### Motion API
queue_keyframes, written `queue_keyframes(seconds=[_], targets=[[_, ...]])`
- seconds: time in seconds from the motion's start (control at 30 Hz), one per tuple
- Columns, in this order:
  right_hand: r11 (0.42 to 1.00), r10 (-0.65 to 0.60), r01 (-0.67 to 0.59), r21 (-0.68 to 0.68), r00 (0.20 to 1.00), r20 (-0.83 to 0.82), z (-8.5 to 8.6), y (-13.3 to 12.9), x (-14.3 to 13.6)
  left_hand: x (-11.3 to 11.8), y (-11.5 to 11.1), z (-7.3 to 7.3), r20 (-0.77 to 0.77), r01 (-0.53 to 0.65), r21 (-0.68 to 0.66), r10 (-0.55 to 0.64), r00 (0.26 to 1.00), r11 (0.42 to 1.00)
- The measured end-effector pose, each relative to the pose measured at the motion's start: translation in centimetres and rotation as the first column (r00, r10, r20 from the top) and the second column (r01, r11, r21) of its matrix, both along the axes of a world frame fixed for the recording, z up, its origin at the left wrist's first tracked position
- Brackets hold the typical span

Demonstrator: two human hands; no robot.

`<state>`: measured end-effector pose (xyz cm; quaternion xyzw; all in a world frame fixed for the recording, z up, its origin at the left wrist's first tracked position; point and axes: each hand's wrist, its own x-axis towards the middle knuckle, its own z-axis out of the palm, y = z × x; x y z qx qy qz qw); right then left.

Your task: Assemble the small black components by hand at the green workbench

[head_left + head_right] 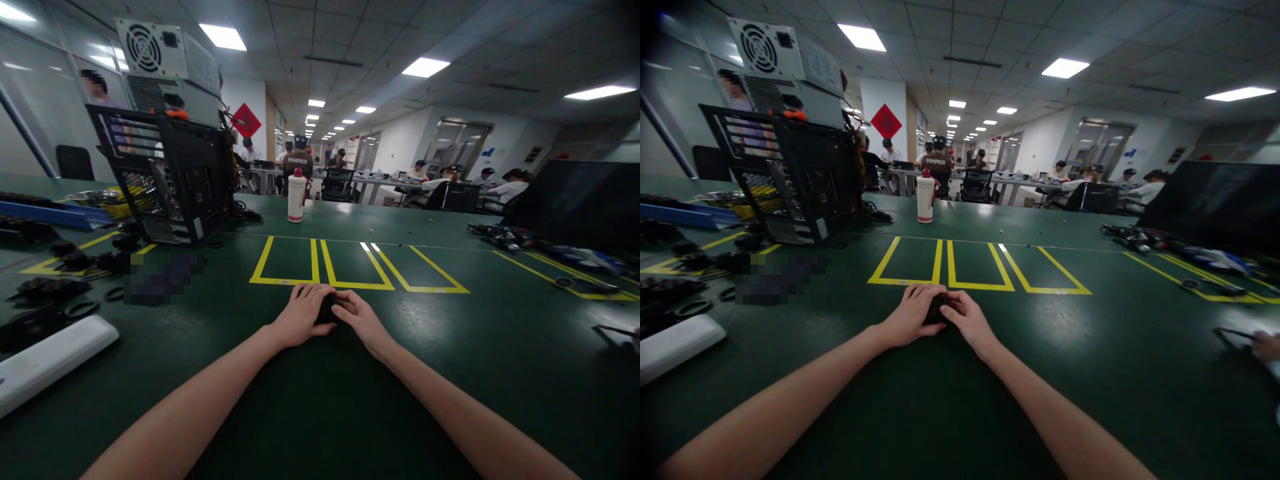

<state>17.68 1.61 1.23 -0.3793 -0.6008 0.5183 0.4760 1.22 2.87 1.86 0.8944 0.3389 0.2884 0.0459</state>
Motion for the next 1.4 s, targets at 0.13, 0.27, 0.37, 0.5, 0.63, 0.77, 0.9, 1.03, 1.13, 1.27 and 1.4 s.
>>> queue_keyframes(seconds=[0.13,0.27,0.37,0.5,0.63,0.77,0.9,1.03,1.13,1.27,1.4], targets=[[0.999,0.051,-0.05,0.011,0.997,-0.055,-0.05,-0.34,0.01,0.07,-0.06,-0.09,-0.002,-0.006,0.011,0.006,1.0,1.0],[0.999,-0.042,0.043,0.03,0.999,-0.027,-0.19,-0.32,-0.2,0.1,-0.09,-0.1,-0.001,-0.001,0.017,0.001,1.0,1.0],[0.996,-0.092,0.092,0.021,0.996,0.004,-0.38,0.06,-0.2,0.14,-0.05,-0.16,0.002,-0.013,0.018,0.013,1.0,1.0],[0.999,-0.032,0.032,0.004,0.999,-0.004,-0.46,0.31,0.09,0.19,-0.03,-0.22,0.005,-0.018,0.016,0.018,1.0,1.0],[0.997,0.077,-0.076,0.012,0.996,-0.051,-0.09,-0.15,0.25,0.19,-0.13,-0.1,0.013,-0.007,0.01,0.007,1.0,1.0],[0.999,-0.017,0.017,0.027,1.0,-0.006,0.15,-0.34,0.01,0.17,-0.19,0.01,0.014,-0.009,0.007,0.009,1.0,1.0],[0.996,-0.091,0.091,0.019,0.996,0.021,-0.09,0.04,-0.11,0.17,-0.14,0.04,0.015,-0.001,-0.002,0.001,1.0,1.0],[1.0,-0.015,0.015,-0.009,1.0,-0.006,-0.39,0.15,0.18,0.22,-0.07,0.0,0.009,-0.006,-0.005,0.006,1.0,1.0],[0.997,0.077,-0.076,0.029,0.995,-0.059,-0.42,-0.1,0.36,0.24,-0.09,-0.08,0.013,-0.02,0.004,0.02,1.0,1.0],[0.998,0.03,-0.028,0.049,0.998,-0.046,-0.35,-0.2,0.26,0.22,-0.17,-0.15,0.007,-0.017,0.009,0.016,1.0,1.0],[0.995,-0.072,0.072,0.074,0.997,0.001,-0.56,0.28,0.08,0.27,-0.15,-0.24,0.004,-0.02,0.021,0.02,1.0,1.0]])
